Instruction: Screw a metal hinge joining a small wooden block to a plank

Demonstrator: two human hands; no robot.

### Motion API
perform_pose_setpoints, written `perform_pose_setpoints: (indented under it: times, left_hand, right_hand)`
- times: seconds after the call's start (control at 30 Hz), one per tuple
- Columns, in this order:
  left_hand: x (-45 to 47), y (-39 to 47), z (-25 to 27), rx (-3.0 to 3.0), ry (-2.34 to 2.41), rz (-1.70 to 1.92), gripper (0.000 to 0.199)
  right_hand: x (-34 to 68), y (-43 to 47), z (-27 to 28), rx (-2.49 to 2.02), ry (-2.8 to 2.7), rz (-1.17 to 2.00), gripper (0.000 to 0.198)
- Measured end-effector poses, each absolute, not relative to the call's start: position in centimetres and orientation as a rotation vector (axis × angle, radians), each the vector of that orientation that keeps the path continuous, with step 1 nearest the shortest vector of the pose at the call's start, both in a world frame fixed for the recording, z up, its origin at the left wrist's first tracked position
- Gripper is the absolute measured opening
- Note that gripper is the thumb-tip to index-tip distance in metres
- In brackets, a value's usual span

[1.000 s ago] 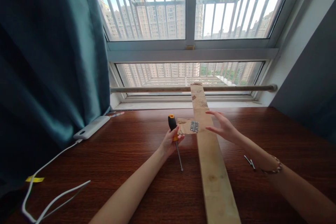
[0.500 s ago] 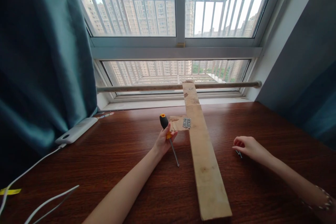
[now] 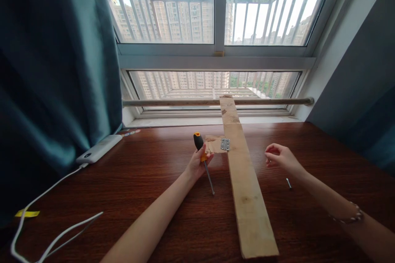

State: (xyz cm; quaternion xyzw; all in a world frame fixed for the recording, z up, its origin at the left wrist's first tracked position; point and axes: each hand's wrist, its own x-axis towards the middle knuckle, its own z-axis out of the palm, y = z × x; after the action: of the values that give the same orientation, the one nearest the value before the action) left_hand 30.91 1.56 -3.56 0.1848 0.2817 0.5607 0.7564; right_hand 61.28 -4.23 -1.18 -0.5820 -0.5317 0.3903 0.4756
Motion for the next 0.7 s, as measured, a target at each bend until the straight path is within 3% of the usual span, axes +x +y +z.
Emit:
perform_pose_setpoints:
  times: [0.13,0.3,0.47,0.7]
  left_hand:
    - [30.9,1.6,-3.7,0.417,0.593,1.212,0.026]
    - [30.8,1.6,-3.9,0.438,0.576,1.211,0.026]
    - [30.7,1.5,-3.8,0.455,0.578,1.218,0.026]
    - [30.7,1.7,-3.9,0.454,0.573,1.210,0.025]
  right_hand:
    - [57.6,-2.8,0.5,-1.211,-1.118,1.195,0.020]
    - [52.8,-1.7,1.5,-1.138,-1.353,1.264,0.021]
    - [50.0,-0.6,1.1,-1.131,-1.660,0.739,0.011]
    - [49.5,-0.6,2.1,-1.181,-2.012,0.251,0.019]
